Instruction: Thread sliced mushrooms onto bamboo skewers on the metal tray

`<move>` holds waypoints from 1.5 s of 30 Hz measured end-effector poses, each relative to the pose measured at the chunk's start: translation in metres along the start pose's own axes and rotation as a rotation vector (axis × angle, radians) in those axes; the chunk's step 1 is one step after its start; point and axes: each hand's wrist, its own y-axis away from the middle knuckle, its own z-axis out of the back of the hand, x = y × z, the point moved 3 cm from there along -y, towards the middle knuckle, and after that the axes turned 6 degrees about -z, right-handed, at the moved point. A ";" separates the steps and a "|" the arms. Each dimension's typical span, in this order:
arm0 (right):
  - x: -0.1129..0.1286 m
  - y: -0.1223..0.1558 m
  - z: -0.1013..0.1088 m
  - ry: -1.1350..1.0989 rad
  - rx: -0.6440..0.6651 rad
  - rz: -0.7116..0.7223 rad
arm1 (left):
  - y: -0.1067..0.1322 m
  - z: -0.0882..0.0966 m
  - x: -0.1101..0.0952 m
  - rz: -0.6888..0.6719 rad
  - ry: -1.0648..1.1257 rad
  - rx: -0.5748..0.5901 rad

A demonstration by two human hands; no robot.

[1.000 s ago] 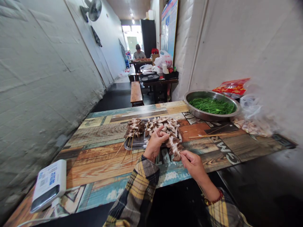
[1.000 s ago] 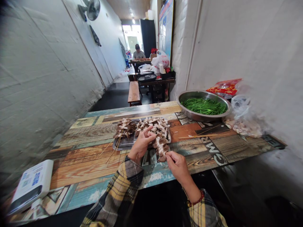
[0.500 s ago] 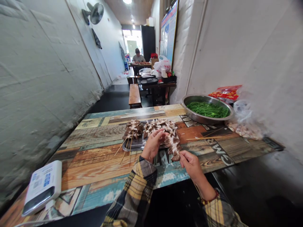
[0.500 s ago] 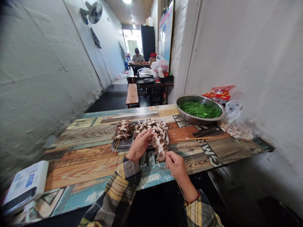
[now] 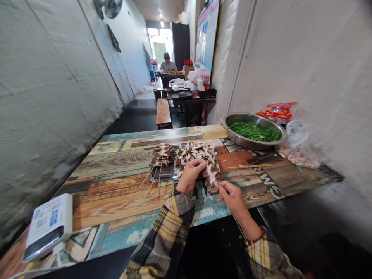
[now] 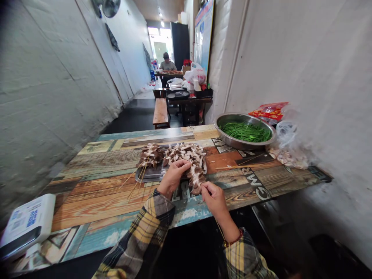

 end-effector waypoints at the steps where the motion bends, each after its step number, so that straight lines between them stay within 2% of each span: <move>1: 0.001 0.000 0.000 0.007 -0.003 0.000 | 0.000 0.000 0.000 0.001 -0.004 -0.006; 12: 0.011 0.005 0.003 0.067 -0.039 0.016 | 0.002 -0.007 -0.001 0.046 -0.012 0.043; 17: 0.006 0.003 0.002 0.038 -0.019 0.008 | 0.002 -0.008 0.000 0.051 -0.017 0.066; 20: 0.000 0.002 0.000 -0.004 0.055 -0.027 | -0.001 -0.002 -0.003 0.018 -0.031 0.046; 23: -0.003 0.004 0.000 0.006 0.133 -0.041 | -0.006 0.010 -0.007 -0.058 -0.031 -0.069; 26: 0.001 0.011 0.003 0.131 0.147 0.020 | -0.008 0.018 -0.008 -0.104 -0.016 -0.139; 29: 0.007 0.018 0.006 0.262 0.154 0.082 | -0.007 0.018 -0.008 -0.122 -0.056 -0.116; 31: 0.010 0.019 0.008 0.275 0.160 0.087 | -0.006 0.019 -0.008 -0.136 -0.061 -0.120; 33: 0.013 0.017 0.012 0.243 0.127 0.080 | -0.006 0.022 -0.008 -0.158 -0.003 -0.185; 36: 0.024 0.008 0.017 0.174 0.064 0.065 | -0.008 0.027 -0.005 -0.141 0.161 -0.274; 39: 0.046 -0.008 0.013 0.077 0.071 0.023 | -0.010 0.026 0.002 -0.117 0.217 -0.271; 42: 0.072 -0.027 -0.005 -0.044 0.149 -0.021 | -0.011 0.022 0.007 -0.127 0.183 -0.239; 45: 0.093 -0.047 -0.033 -0.172 0.227 -0.101 | -0.011 0.019 0.009 -0.158 0.144 -0.224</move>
